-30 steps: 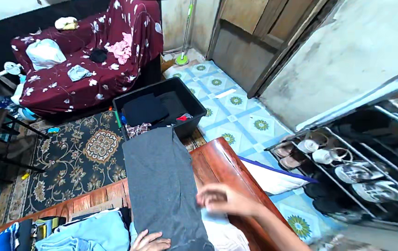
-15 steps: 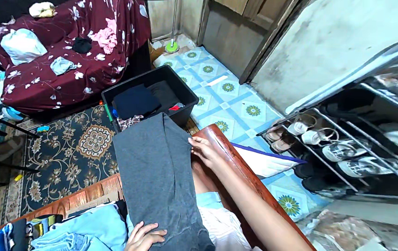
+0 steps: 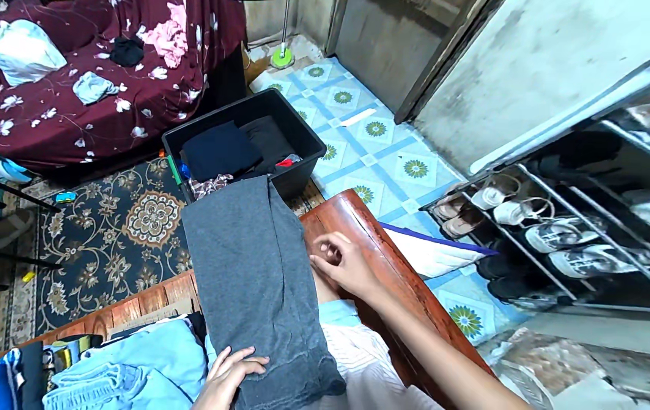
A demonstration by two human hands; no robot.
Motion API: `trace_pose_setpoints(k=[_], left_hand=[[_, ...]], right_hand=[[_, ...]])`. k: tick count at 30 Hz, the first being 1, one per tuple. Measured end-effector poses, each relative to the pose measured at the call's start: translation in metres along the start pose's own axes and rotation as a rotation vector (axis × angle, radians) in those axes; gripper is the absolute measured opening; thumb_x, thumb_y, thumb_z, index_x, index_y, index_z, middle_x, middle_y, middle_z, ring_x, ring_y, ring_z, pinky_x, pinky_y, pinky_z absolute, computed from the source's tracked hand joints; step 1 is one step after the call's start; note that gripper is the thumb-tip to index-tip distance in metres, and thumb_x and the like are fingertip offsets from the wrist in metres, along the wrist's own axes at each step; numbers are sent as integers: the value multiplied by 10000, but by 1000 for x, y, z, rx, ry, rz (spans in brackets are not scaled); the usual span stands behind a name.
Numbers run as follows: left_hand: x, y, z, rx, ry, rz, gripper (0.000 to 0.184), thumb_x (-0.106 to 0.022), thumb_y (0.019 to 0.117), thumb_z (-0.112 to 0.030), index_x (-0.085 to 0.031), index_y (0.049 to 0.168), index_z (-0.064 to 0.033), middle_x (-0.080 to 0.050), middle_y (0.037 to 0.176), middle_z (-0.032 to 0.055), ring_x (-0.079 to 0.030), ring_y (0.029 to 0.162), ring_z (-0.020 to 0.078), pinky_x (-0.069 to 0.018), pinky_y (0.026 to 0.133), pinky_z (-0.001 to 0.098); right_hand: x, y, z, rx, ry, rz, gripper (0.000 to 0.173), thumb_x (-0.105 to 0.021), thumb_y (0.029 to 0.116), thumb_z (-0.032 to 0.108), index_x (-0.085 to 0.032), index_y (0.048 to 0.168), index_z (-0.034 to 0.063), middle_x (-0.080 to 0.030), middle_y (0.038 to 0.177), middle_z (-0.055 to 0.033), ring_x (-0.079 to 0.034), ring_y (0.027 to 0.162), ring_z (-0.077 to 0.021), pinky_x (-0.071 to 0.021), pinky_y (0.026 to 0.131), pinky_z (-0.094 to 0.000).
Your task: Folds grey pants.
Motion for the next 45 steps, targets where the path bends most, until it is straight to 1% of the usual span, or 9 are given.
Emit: trace_pose_setpoints(k=[2, 7, 12, 19, 29, 34, 37, 41, 45], left_hand=[[8, 0, -10, 55, -17, 149, 602, -760, 815, -161, -564, 1376, -67, -560, 1487, 80, -326, 1516, 308, -52, 1233, 671], [13, 4, -28, 68, 61, 287, 801, -773, 820, -253, -442, 1525, -66, -449, 1582, 122, -228, 1543, 395, -39, 1203, 720], [13, 1, -30, 58, -31, 265, 786, -687, 894, -365, -408, 1547, -29, -443, 1586, 134, -238, 1549, 345, 6, 1203, 714], [-4, 6, -40, 66, 254, 114, 546, -615, 989, -436, -577, 1440, -132, -615, 1424, 43, -532, 1375, 216, -338, 1196, 555], [-13, 0, -41, -4, 206, 34, 403, -541, 1039, -270, -621, 1389, -87, -626, 1417, 73, -530, 1385, 186, -421, 1173, 366], [-16, -1, -39, -38, 302, 11, 347, -568, 1027, -246, -662, 1319, -82, -651, 1369, 111, -602, 1310, 218, -498, 1093, 365], [-16, -3, -42, -69, 323, 48, 348, -590, 1022, -186, -651, 1329, -33, -637, 1378, 168, -604, 1310, 268, -494, 1096, 383], [-17, -1, -47, -172, 411, -66, 294, -530, 976, -18, -679, 1229, 1, -707, 1255, 160, -667, 1224, 246, -528, 1048, 340], [-9, 5, -56, -167, 379, -170, 284, -537, 993, -38, -671, 1234, 26, -714, 1241, 165, -682, 1199, 221, -534, 1037, 326]], right_hand=[[-5, -14, 20, 59, -104, 127, 199, -693, 947, 296, -757, 1021, 123, -670, 925, -34, -641, 799, -163, -567, 721, -397], [-38, -27, 44, -135, -222, 241, 544, -642, 931, 596, -730, 1138, 100, -673, 986, -78, -637, 945, -265, -517, 857, -517], [-54, -26, 65, -228, -215, 257, 386, -729, 920, 468, -736, 949, 83, -669, 883, -87, -637, 904, -269, -503, 841, -490], [-45, -40, 68, -313, -337, 630, 461, -634, 982, 502, -671, 893, 51, -635, 844, -117, -636, 837, -297, -497, 720, -534], [-27, -59, 45, -418, 282, 498, 269, -691, 996, 238, -573, 862, 37, -524, 591, -15, -525, 505, -86, -469, 518, -238], [-16, -64, 51, 27, -78, 427, 202, -740, 945, 231, -653, 1026, 68, -626, 775, -26, -615, 678, -141, -544, 653, -352], [-2, -72, 51, 324, -203, 470, 308, -771, 866, 159, -701, 1165, 146, -676, 1033, -24, -660, 967, -183, -579, 842, -414], [4, -90, 57, 410, -336, 595, 793, -780, 773, 117, -530, 1490, 347, -458, 1543, -68, -422, 1411, -333, -454, 1072, -548], [-5, -104, 63, 415, -311, 723, 1250, -858, 554, -16, -304, 1620, 330, -215, 1705, -54, -293, 1490, -457, -394, 1096, -638]])
Point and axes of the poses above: each hand's wrist, its own y-axis towards the middle knuckle, its own x-axis out of the back of the hand, z = x × y, the point moved 3 cm from there along y, towards the middle knuckle
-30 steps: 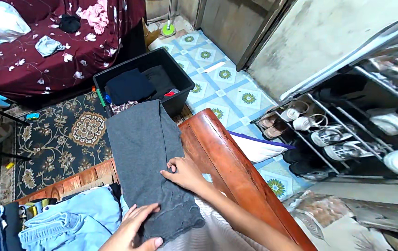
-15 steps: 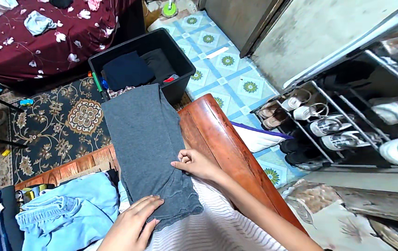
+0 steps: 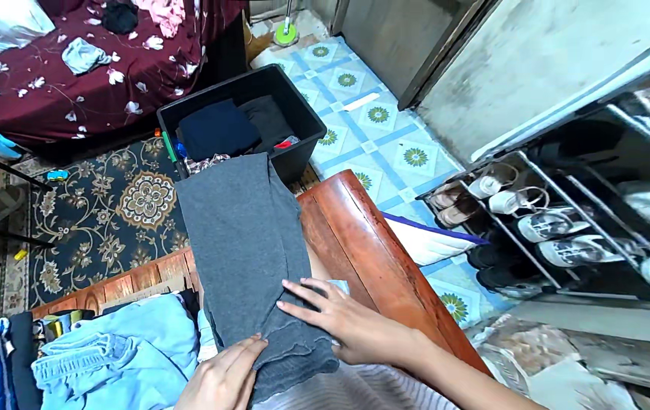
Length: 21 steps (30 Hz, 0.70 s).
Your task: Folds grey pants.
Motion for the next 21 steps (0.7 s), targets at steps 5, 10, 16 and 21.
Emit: trace_pose_setpoints(k=[5, 10, 16, 21], left_hand=[[-10, -4, 1, -25, -94, 132, 274, -532, 1028, -110, -682, 1235, -10, -701, 1271, 142, -620, 1290, 238, -472, 1123, 354], [3, -30, 18, 102, -102, 204, 609, -612, 981, -498, -515, 1499, -192, -475, 1580, 6, -279, 1539, 336, -163, 1194, 723], [3, -27, 53, 129, 97, -72, 802, -721, 812, -564, -493, 1493, -208, -414, 1618, 45, -250, 1540, 378, -144, 1137, 785], [-4, 2, 60, 61, -168, -178, 669, -785, 787, -456, -572, 1374, -217, -532, 1520, -14, -304, 1529, 260, -110, 1222, 695]], right_hand=[[-18, 3, -7, 179, 30, -147, 857, -782, 599, -43, -624, 1386, 257, -422, 1615, 7, -341, 1494, -370, -341, 1171, -570], [-20, 3, -11, 248, 116, -165, 455, -693, 733, -30, -702, 1168, 105, -664, 1372, 9, -507, 1399, -275, -427, 1142, -467], [5, 18, -12, 227, 224, -313, 378, -723, 790, 209, -737, 1151, 100, -742, 1134, -10, -654, 1155, -153, -512, 1025, -389], [19, 31, -9, 237, 422, -360, 380, -744, 783, 214, -693, 1116, 39, -684, 1228, -57, -554, 1306, -162, -408, 1157, -371]])
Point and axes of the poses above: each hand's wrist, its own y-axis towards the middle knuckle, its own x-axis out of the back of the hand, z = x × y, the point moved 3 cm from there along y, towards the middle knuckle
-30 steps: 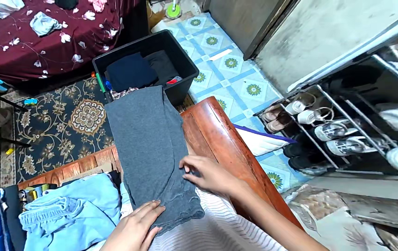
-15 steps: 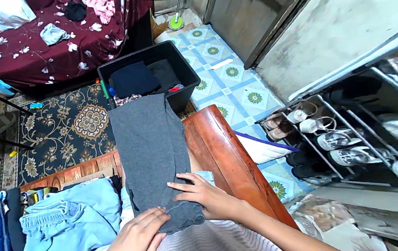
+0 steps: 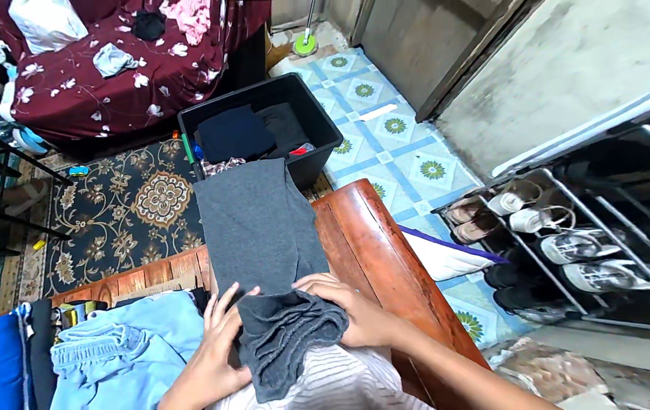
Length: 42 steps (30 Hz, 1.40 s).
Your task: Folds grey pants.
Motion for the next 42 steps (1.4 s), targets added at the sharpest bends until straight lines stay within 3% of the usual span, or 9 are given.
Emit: trace_pose_setpoints(k=[3, 6, 10, 18, 23, 27, 34, 39, 42], left_hand=[[8, 11, -4, -36, -213, -63, 424, -731, 883, -462, -648, 1217, -214, -689, 1256, -78, -544, 1329, 76, -235, 1253, 558], [24, 31, -4, -26, -312, -128, 330, -696, 939, -411, -667, 1187, -196, -719, 1072, -137, -639, 1101, -42, -358, 1221, 423], [44, 75, -4, 108, -395, -302, 324, -667, 931, -527, -680, 1150, -288, -715, 974, -188, -669, 895, -64, -585, 812, 191], [73, 166, 35, 661, -637, -426, 388, -525, 1048, -469, -623, 1291, -183, -739, 1024, 29, -722, 834, 125, -620, 720, 335], [78, 205, 76, 872, -626, -497, 428, -467, 1085, -388, -607, 1266, -27, -704, 993, 129, -698, 863, 183, -596, 792, 387], [83, 221, 101, 915, -361, -460, 497, -440, 1091, -431, -658, 1177, 8, -687, 1007, 181, -668, 931, 256, -540, 862, 489], [75, 229, 137, 844, 92, -380, 531, -347, 1120, -395, -644, 1215, 35, -676, 1095, 285, -654, 1071, 447, -474, 926, 667], [69, 231, 142, 860, 260, -419, 527, -369, 1113, -421, -655, 1164, 18, -689, 962, 276, -680, 955, 465, -503, 824, 662], [68, 232, 143, 835, 372, -446, 469, -433, 1096, -419, -661, 1232, -32, -713, 961, 252, -692, 944, 467, -515, 796, 662]], right_hand=[[9, 3, -2, -2, 133, -18, 455, -782, 802, 223, -666, 1187, 10, -658, 1309, -78, -528, 1353, -135, -424, 1166, -315], [22, 19, 4, -154, 153, -14, 453, -829, 822, 343, -677, 1148, 67, -722, 1052, 50, -638, 1027, 61, -533, 932, -175], [45, 61, 9, -315, 246, -135, 404, -801, 848, 319, -684, 1148, 75, -731, 976, 82, -677, 918, 45, -584, 848, -192], [75, 159, -44, -534, 296, -398, 430, -681, 967, 371, -629, 1259, 59, -732, 1055, -43, -708, 958, -104, -595, 897, -345], [77, 191, -84, -617, 146, -361, 773, -736, 910, 477, -413, 1491, 83, -636, 1305, -162, -629, 1208, -235, -504, 1047, -488], [80, 200, -96, -642, 60, -295, 1005, -857, 797, 460, -305, 1555, 97, -578, 1389, -203, -575, 1290, -286, -461, 1089, -506], [82, 203, -130, -681, -49, -279, 758, -759, 935, 350, -376, 1541, 103, -616, 1330, -247, -617, 1212, -400, -472, 1035, -598], [70, 202, -142, -717, -136, -314, 724, -688, 975, 424, -358, 1563, 160, -668, 1214, -247, -658, 1107, -441, -495, 936, -661], [62, 199, -148, -687, -254, -379, 761, -688, 963, 469, -363, 1555, 120, -679, 1170, -246, -673, 1066, -444, -519, 896, -653]])
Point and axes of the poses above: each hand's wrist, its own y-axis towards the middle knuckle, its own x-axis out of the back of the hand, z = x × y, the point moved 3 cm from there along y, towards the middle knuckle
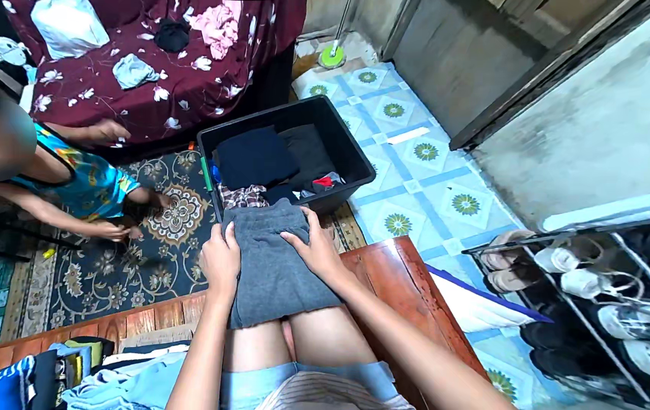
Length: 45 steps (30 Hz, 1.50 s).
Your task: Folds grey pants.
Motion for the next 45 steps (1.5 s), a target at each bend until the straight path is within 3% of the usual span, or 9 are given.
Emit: trace_pose_setpoints(k=[5, 11, 16, 20, 22, 25, 30, 38, 45], left_hand=[[37, 3, -10, -127, -22, -24, 376, -537, 1060, -227, -580, 1358, -1, -663, 1219, 256, -637, 1138, 449, -494, 946, 644], [3, -28, -24, -511, 110, -7, 605, -304, 1095, -438, -332, 1611, -124, -280, 1682, 96, -240, 1551, 348, -233, 1213, 640], [-15, -19, 10, -259, -135, 187, 621, -386, 1073, -504, -323, 1621, -218, -146, 1723, 62, -327, 1508, 368, -338, 1138, 667], [-3, -24, 41, 247, -395, 226, 1172, -686, 836, -708, -43, 1661, -181, -131, 1691, 223, -266, 1501, 471, -297, 1134, 707], [-1, -28, 47, 416, -560, 371, 1165, -764, 787, -672, -160, 1642, -163, -391, 1585, 223, -446, 1402, 420, -426, 1083, 625], [2, -21, 38, 483, -667, 437, 940, -812, 838, -505, -378, 1546, -65, -563, 1405, 246, -554, 1276, 393, -474, 1035, 568], [3, -8, 36, 576, -845, 440, 678, -820, 872, -310, -528, 1353, 68, -670, 1189, 233, -664, 1082, 303, -547, 950, 469], [51, -53, 31, 248, -1289, 302, 590, -740, 881, 2, -480, 1408, -48, -702, 1140, 135, -708, 981, 217, -607, 865, 409], [210, -179, 96, -151, -1082, -181, 673, -848, 698, 8, -546, 1299, 2, -727, 1129, 24, -694, 1051, 86, -586, 962, 314]], right_hand=[[20, -12, 32, 197, -127, -183, 678, -708, 968, 322, -431, 1492, -7, -522, 1400, -273, -560, 1236, -456, -507, 964, -604], [-21, -22, 31, 433, -382, -109, 499, -444, 1053, 422, -525, 1517, 257, -383, 1637, -73, -304, 1516, -394, -251, 1183, -680], [-26, -14, 4, 219, -210, 28, 588, -498, 1031, 505, -428, 1574, 291, -228, 1699, -103, -199, 1554, -399, -260, 1177, -688], [-1, -9, -30, -296, 347, 45, 1218, -873, 733, 530, -181, 1635, 95, -234, 1650, -257, -311, 1485, -446, -336, 1148, -652], [3, -9, -39, -516, 556, 208, 1117, -846, 811, 457, -171, 1636, 122, -423, 1553, -237, -475, 1383, -378, -428, 1106, -577], [9, 1, -35, -537, 633, 275, 708, -839, 852, 321, -523, 1403, 9, -674, 1188, -202, -671, 1047, -268, -559, 932, -460], [21, 10, -11, -393, 648, 281, 527, -832, 820, 68, -593, 1283, -11, -708, 1060, -146, -699, 915, -188, -597, 841, -381], [45, -27, 56, -33, 591, 208, 797, -804, 744, -104, -487, 1455, 64, -645, 1285, -140, -663, 1118, -206, -590, 929, -425], [27, -88, 182, 601, 578, 474, 743, -930, 561, 269, -608, 1228, 204, -707, 1079, 116, -683, 1002, -17, -614, 866, -254]])
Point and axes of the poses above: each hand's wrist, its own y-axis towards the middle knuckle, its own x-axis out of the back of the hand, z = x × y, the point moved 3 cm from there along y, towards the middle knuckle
